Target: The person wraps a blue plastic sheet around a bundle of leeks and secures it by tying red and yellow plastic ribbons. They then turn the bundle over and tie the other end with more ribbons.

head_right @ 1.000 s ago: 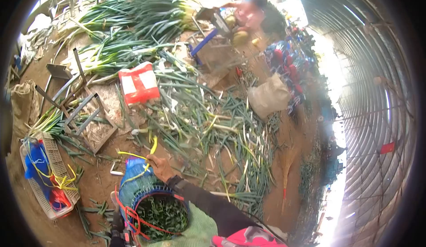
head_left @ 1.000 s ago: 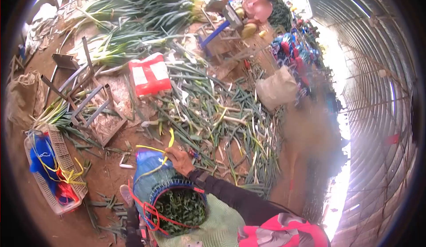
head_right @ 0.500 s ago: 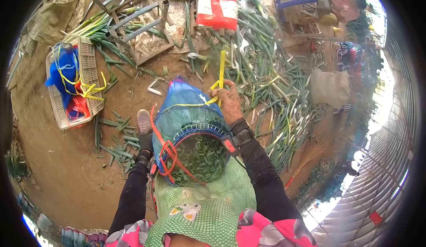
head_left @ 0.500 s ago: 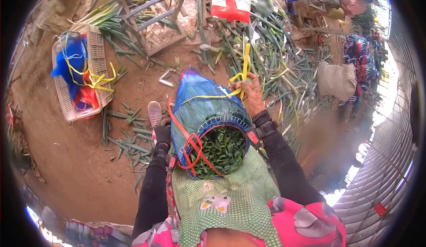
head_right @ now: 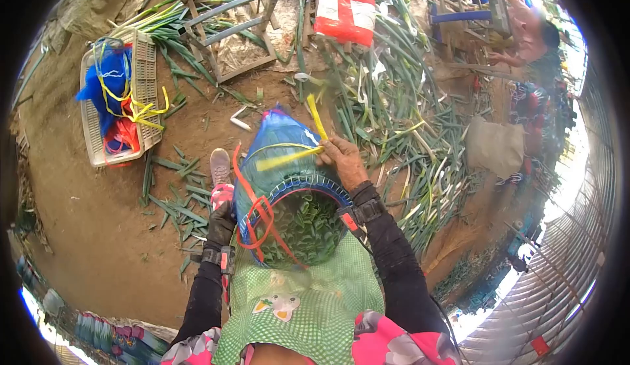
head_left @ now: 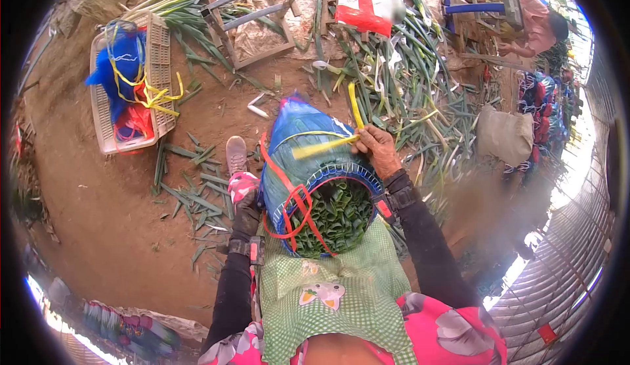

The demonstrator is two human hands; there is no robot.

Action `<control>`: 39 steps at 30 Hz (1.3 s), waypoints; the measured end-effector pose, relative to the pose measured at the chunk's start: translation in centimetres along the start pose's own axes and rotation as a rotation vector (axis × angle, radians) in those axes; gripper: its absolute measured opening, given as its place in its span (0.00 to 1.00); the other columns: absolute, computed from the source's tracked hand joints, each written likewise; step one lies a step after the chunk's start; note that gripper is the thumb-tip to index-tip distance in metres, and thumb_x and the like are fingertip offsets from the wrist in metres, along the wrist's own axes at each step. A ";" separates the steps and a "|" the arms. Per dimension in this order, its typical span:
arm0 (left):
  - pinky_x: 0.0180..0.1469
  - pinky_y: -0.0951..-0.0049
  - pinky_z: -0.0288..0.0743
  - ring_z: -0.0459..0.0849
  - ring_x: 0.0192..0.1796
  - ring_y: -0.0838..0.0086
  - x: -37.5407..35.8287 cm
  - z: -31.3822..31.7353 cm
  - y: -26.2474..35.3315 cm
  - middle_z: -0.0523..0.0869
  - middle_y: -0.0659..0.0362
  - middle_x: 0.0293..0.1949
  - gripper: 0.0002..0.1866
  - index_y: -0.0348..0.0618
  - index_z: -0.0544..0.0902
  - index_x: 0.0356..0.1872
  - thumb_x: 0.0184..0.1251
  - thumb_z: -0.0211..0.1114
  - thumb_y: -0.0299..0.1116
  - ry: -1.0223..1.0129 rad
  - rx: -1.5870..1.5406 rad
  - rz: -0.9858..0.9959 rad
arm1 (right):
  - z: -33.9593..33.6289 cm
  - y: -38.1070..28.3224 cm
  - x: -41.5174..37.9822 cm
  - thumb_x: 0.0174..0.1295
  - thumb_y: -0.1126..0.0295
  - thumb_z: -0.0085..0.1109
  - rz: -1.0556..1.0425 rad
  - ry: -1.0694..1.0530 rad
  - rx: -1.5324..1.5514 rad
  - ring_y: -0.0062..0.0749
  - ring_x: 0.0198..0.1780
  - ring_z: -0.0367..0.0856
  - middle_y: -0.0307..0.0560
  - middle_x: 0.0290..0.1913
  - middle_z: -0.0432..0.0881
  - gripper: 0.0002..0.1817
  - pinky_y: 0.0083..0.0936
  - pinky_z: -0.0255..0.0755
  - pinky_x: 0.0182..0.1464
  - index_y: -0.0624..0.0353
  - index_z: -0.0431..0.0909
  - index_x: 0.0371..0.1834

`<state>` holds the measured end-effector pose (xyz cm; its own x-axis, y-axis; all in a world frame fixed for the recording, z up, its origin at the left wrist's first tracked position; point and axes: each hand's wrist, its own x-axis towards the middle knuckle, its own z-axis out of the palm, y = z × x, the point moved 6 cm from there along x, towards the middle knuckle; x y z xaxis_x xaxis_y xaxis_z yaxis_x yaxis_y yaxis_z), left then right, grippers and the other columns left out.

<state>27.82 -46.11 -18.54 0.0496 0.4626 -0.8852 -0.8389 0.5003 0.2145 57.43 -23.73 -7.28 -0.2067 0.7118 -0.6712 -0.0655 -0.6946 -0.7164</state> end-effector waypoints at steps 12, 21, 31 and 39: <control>0.27 0.79 0.59 0.65 0.28 0.87 -13.6 14.6 4.2 0.66 0.73 0.23 0.13 0.48 0.71 0.22 0.57 0.69 0.32 -0.123 0.924 0.270 | -1.8 -6.3 -27.6 0.67 0.75 0.50 0.029 0.559 -0.106 0.26 0.28 0.78 0.46 0.31 0.77 0.05 0.20 0.76 0.35 0.65 0.71 0.41; 0.45 0.72 0.73 0.78 0.39 0.74 -6.5 23.9 10.3 0.81 0.60 0.36 0.17 0.37 0.78 0.43 0.55 0.66 0.35 -0.240 1.231 0.512 | -1.5 -5.6 -21.9 0.67 0.68 0.51 0.005 0.270 0.372 0.18 0.27 0.71 0.36 0.28 0.68 0.09 0.15 0.66 0.28 0.64 0.73 0.40; 0.53 0.74 0.70 0.73 0.56 0.76 -2.3 0.3 9.0 0.77 0.59 0.55 0.20 0.38 0.73 0.58 0.66 0.55 0.32 0.042 1.012 0.447 | 3.2 -2.2 -16.2 0.71 0.72 0.46 0.041 0.083 0.520 0.14 0.24 0.61 0.34 0.29 0.68 0.09 0.12 0.55 0.26 0.64 0.74 0.44; 0.51 0.73 0.70 0.74 0.53 0.75 -0.9 1.3 5.5 0.78 0.59 0.53 0.20 0.38 0.74 0.56 0.64 0.56 0.32 0.114 1.110 0.406 | 6.3 -2.4 -15.1 0.69 0.67 0.50 0.079 0.170 0.372 0.17 0.22 0.61 0.34 0.22 0.65 0.10 0.18 0.57 0.25 0.64 0.72 0.36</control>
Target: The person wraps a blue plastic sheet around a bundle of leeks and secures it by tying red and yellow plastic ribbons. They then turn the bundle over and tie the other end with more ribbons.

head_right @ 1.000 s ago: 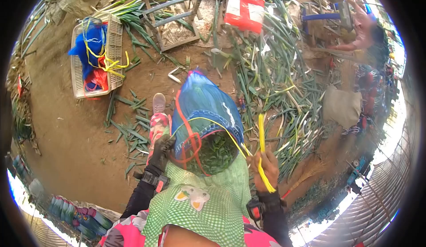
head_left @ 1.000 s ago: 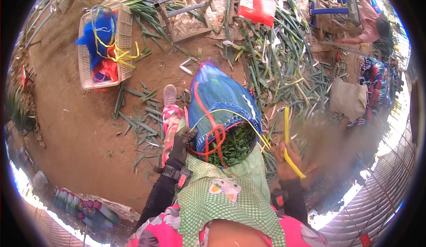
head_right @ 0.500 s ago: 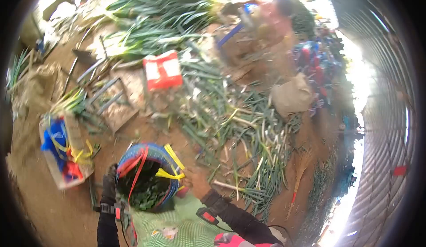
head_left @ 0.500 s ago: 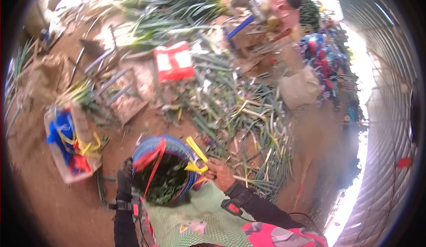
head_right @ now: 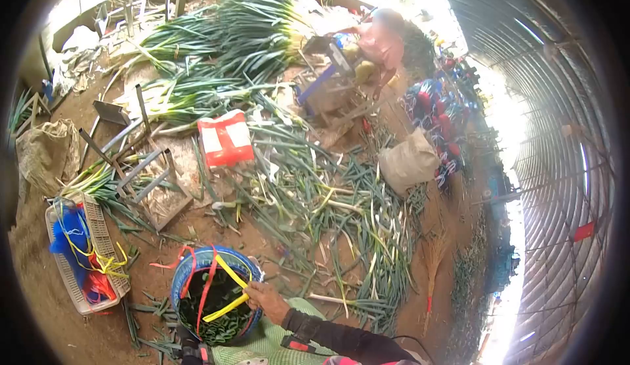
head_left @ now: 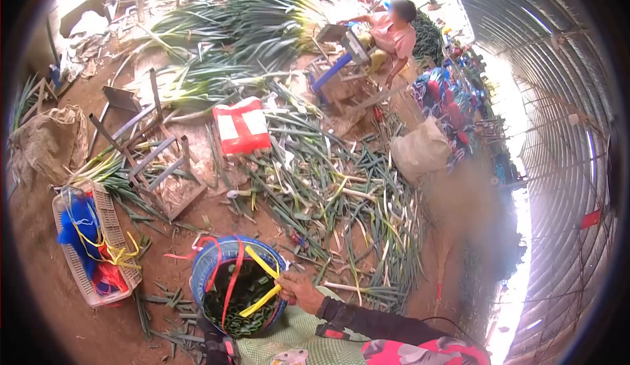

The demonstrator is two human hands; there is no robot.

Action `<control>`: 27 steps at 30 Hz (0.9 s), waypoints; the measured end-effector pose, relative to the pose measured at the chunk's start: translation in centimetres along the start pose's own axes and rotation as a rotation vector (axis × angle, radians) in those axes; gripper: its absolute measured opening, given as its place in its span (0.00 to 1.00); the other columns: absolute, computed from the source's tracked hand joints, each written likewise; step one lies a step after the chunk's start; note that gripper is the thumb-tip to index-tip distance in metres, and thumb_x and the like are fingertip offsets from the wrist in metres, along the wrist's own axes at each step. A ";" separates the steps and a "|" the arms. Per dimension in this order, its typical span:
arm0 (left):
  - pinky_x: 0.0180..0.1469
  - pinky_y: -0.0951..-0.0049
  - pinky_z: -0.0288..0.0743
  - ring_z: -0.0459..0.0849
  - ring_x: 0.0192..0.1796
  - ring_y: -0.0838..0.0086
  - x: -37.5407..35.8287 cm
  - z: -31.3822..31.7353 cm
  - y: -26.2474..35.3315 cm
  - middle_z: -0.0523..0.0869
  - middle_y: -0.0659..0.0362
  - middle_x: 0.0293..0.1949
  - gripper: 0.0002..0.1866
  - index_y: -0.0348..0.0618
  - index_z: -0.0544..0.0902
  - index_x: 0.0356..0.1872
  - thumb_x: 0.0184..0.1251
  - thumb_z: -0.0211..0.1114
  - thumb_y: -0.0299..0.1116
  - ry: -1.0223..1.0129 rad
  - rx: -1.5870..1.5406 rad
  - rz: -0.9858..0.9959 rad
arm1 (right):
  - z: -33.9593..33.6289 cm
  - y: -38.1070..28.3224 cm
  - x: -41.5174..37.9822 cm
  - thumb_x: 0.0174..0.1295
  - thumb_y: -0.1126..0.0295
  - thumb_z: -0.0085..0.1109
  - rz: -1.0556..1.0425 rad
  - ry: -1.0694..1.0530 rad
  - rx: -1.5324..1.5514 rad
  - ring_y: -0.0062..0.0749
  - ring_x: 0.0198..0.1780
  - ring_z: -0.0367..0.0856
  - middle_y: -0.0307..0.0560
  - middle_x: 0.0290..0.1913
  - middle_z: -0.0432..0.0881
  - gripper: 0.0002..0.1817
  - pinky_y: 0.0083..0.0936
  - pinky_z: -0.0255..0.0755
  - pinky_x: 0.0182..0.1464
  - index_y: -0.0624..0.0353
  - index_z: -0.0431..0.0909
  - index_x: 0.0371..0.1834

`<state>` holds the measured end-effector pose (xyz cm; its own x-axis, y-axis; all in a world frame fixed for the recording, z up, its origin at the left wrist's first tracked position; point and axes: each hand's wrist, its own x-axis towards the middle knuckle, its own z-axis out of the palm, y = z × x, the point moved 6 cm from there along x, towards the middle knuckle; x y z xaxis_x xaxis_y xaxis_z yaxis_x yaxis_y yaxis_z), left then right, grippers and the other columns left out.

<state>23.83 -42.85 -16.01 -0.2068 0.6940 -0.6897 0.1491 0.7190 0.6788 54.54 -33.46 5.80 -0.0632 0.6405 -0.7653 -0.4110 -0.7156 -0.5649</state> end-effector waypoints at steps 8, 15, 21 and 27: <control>0.49 0.73 0.71 0.75 0.50 0.75 -1.3 0.6 -1.1 0.79 0.59 0.50 0.19 0.39 0.75 0.55 0.63 0.57 0.33 0.006 0.031 -0.025 | 1.0 0.1 -0.7 0.70 0.66 0.49 -0.003 -0.054 -0.078 0.18 0.23 0.63 0.34 0.22 0.65 0.10 0.18 0.60 0.28 0.62 0.71 0.34; 0.47 0.72 0.72 0.76 0.47 0.74 -1.2 1.3 -0.9 0.80 0.58 0.48 0.19 0.39 0.75 0.53 0.62 0.57 0.33 0.008 0.026 -0.013 | 1.1 1.1 0.0 0.70 0.65 0.49 -0.024 -0.047 -0.137 0.17 0.25 0.64 0.33 0.21 0.64 0.12 0.18 0.63 0.31 0.62 0.71 0.34; 0.45 0.72 0.72 0.77 0.45 0.73 -0.6 2.4 -1.0 0.81 0.58 0.46 0.18 0.39 0.76 0.52 0.61 0.58 0.33 0.018 0.016 -0.009 | -0.6 1.4 -0.4 0.70 0.67 0.49 -0.036 -0.010 -0.295 0.18 0.26 0.66 0.33 0.22 0.64 0.11 0.21 0.66 0.33 0.62 0.70 0.32; 0.43 0.71 0.73 0.78 0.43 0.72 0.2 2.8 -0.2 0.81 0.58 0.44 0.18 0.39 0.77 0.50 0.60 0.59 0.33 0.017 0.022 -0.016 | -1.0 2.1 0.3 0.71 0.67 0.49 -0.072 -0.101 -0.177 0.19 0.27 0.67 0.35 0.22 0.67 0.11 0.21 0.67 0.34 0.64 0.72 0.35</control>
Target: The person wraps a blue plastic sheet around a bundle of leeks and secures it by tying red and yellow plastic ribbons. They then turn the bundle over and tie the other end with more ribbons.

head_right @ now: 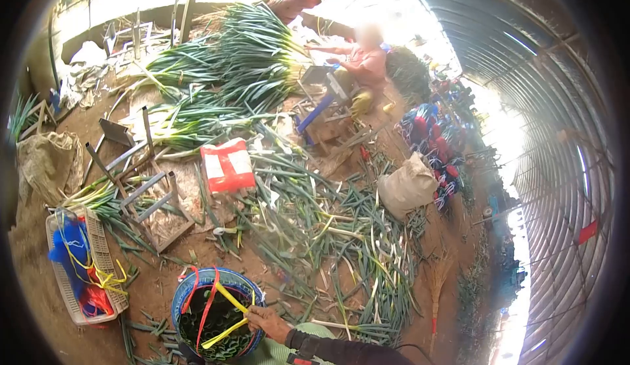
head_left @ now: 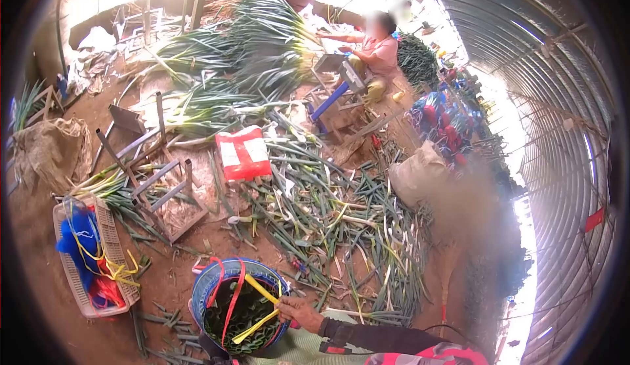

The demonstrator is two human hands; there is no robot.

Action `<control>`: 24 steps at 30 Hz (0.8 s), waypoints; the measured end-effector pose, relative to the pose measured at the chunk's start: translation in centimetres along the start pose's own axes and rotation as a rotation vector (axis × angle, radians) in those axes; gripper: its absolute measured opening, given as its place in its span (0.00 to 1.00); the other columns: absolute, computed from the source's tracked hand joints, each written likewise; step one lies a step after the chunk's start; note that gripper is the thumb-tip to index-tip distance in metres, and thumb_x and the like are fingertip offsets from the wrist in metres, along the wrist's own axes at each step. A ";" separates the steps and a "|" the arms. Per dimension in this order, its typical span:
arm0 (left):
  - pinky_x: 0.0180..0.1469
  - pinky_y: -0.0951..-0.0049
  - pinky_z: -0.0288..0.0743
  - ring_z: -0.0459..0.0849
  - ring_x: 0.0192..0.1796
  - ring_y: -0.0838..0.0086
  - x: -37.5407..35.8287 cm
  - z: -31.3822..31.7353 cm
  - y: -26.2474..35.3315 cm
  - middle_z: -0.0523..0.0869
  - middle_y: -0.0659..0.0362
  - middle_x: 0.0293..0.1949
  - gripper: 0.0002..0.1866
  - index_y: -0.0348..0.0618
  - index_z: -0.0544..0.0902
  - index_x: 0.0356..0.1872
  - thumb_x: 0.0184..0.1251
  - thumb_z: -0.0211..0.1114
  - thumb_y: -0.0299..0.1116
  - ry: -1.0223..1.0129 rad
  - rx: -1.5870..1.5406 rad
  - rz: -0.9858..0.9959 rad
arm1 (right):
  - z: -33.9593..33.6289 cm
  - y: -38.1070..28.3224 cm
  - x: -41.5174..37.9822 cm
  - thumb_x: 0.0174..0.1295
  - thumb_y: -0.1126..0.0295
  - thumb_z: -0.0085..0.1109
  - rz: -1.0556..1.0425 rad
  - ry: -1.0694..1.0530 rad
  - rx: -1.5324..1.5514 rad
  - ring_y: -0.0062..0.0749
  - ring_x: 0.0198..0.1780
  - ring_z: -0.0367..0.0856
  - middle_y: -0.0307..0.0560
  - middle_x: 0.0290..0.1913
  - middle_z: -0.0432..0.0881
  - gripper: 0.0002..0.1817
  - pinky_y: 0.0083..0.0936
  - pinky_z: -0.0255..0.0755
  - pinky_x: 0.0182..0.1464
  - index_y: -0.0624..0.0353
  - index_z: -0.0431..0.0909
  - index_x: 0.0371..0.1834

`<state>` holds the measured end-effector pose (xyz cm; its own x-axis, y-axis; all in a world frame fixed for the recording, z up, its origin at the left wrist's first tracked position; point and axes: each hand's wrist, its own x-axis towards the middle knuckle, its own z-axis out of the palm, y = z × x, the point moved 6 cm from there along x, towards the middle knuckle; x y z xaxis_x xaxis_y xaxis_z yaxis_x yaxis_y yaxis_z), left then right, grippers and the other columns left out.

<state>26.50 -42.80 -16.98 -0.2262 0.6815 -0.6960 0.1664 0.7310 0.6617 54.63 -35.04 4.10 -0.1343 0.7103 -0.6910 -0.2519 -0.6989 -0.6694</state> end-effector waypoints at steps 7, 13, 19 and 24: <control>0.41 0.70 0.74 0.79 0.40 0.72 -0.4 -0.6 -0.4 0.82 0.57 0.42 0.17 0.40 0.77 0.49 0.58 0.59 0.34 -0.004 -0.007 -0.020 | -0.6 1.3 0.4 0.71 0.66 0.49 -0.010 -0.011 -0.040 0.19 0.27 0.69 0.34 0.21 0.66 0.12 0.22 0.69 0.33 0.65 0.73 0.36; 0.40 0.70 0.74 0.80 0.37 0.71 -4.0 -1.9 -1.6 0.83 0.57 0.40 0.17 0.40 0.78 0.47 0.57 0.60 0.34 -0.039 -0.030 -0.054 | -2.6 1.7 0.2 0.69 0.67 0.50 -0.088 0.085 -0.049 0.20 0.25 0.70 0.35 0.21 0.66 0.10 0.23 0.69 0.32 0.64 0.75 0.39; 0.38 0.69 0.75 0.80 0.35 0.70 -11.0 1.2 2.0 0.83 0.56 0.38 0.16 0.40 0.78 0.46 0.56 0.60 0.34 -0.314 -0.032 -0.090 | -6.7 -1.5 -3.3 0.67 0.68 0.53 -0.150 0.264 -0.002 0.16 0.23 0.65 0.34 0.20 0.67 0.09 0.17 0.61 0.27 0.63 0.76 0.33; 0.37 0.69 0.75 0.81 0.33 0.70 -15.2 0.6 2.5 0.84 0.56 0.36 0.16 0.40 0.79 0.45 0.55 0.61 0.34 -0.731 0.244 -0.107 | -3.8 -9.1 -9.9 0.67 0.68 0.51 -0.089 0.187 -0.286 0.14 0.22 0.62 0.32 0.19 0.66 0.11 0.17 0.57 0.25 0.62 0.75 0.29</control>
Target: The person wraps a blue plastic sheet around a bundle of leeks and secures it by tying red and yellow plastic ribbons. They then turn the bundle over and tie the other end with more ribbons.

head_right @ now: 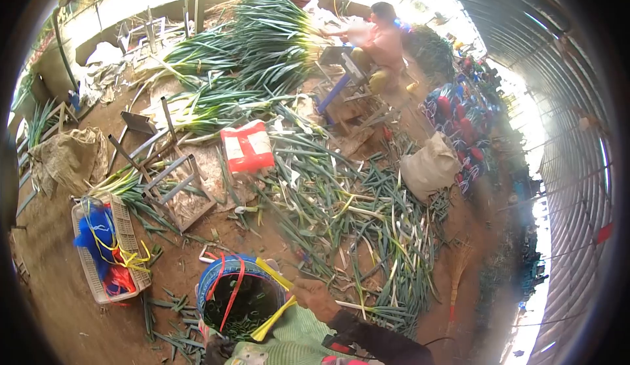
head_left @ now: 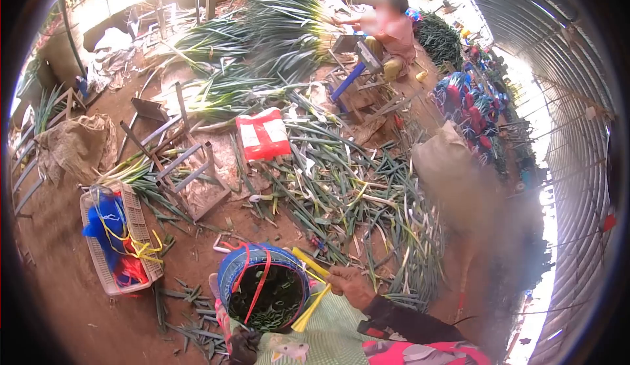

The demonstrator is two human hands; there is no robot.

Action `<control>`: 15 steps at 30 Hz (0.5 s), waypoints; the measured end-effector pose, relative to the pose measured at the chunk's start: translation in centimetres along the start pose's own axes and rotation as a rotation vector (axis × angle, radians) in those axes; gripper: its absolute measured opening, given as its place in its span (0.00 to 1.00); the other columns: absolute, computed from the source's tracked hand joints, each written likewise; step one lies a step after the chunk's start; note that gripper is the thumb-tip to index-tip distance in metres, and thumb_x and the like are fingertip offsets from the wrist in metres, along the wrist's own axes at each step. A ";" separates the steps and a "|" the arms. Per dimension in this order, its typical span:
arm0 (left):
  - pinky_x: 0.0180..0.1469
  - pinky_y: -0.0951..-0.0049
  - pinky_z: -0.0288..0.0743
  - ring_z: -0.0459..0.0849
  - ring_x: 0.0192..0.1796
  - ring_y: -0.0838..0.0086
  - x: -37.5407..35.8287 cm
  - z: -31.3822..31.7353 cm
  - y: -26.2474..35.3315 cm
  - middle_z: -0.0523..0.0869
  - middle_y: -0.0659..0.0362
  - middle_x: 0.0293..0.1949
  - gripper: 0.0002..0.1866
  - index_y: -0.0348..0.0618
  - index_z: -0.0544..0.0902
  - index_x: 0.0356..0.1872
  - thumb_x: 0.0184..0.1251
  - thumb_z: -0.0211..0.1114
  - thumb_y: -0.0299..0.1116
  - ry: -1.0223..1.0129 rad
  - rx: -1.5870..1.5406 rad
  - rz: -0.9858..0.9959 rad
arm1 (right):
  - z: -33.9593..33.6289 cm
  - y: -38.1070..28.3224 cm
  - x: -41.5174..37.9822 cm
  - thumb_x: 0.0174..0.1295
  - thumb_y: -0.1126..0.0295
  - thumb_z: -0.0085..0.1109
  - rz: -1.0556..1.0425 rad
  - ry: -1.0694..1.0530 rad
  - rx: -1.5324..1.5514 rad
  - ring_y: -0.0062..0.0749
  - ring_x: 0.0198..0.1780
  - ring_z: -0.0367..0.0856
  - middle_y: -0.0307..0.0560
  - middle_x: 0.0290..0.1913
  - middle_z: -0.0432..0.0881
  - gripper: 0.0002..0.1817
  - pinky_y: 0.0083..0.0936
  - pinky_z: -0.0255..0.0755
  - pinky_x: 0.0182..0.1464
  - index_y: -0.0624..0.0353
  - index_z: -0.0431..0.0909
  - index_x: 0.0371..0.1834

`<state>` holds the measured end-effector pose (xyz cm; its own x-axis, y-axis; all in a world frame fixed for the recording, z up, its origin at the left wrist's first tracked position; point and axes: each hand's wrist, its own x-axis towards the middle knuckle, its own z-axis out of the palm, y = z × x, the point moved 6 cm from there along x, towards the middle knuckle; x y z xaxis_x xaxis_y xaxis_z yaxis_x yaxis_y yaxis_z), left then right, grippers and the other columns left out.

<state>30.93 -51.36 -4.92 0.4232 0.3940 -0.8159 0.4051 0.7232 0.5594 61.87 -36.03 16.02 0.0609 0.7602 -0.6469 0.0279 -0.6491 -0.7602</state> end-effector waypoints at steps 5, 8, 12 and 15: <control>0.35 0.69 0.76 0.82 0.31 0.69 1.7 -13.8 -3.0 0.85 0.56 0.35 0.16 0.40 0.79 0.44 0.55 0.61 0.35 0.252 0.284 -0.135 | 1.6 -0.4 -2.0 0.67 0.69 0.52 0.037 -0.039 -0.063 0.14 0.22 0.60 0.31 0.19 0.63 0.11 0.17 0.56 0.25 0.62 0.74 0.28; 0.37 0.69 0.75 0.82 0.33 0.68 0.0 -16.5 7.9 0.84 0.50 0.33 0.17 0.40 0.79 0.45 0.56 0.63 0.37 0.683 -0.003 0.348 | 3.7 1.1 -2.2 0.67 0.70 0.52 0.120 -0.033 0.028 0.14 0.22 0.60 0.32 0.20 0.63 0.10 0.17 0.55 0.25 0.62 0.73 0.28; 0.42 0.64 0.75 0.83 0.37 0.56 11.1 -17.0 10.2 0.84 0.43 0.36 0.25 0.37 0.77 0.50 0.57 0.65 0.45 0.539 0.183 0.446 | 5.5 0.2 -1.3 0.67 0.68 0.53 0.031 -0.037 -0.064 0.15 0.23 0.62 0.32 0.20 0.65 0.10 0.18 0.56 0.25 0.62 0.75 0.30; 0.47 0.60 0.74 0.82 0.41 0.49 11.7 -15.2 11.0 0.83 0.40 0.40 0.32 0.34 0.75 0.53 0.54 0.67 0.49 0.623 0.466 0.324 | 5.3 0.4 -1.0 0.66 0.67 0.53 -0.001 0.002 -0.146 0.15 0.23 0.64 0.32 0.20 0.66 0.10 0.18 0.57 0.26 0.62 0.77 0.32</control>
<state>28.04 -30.18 -10.49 0.1072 0.8816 -0.4596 0.6916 0.2660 0.6715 56.56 -36.89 15.99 0.0630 0.7611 -0.6455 0.1733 -0.6454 -0.7440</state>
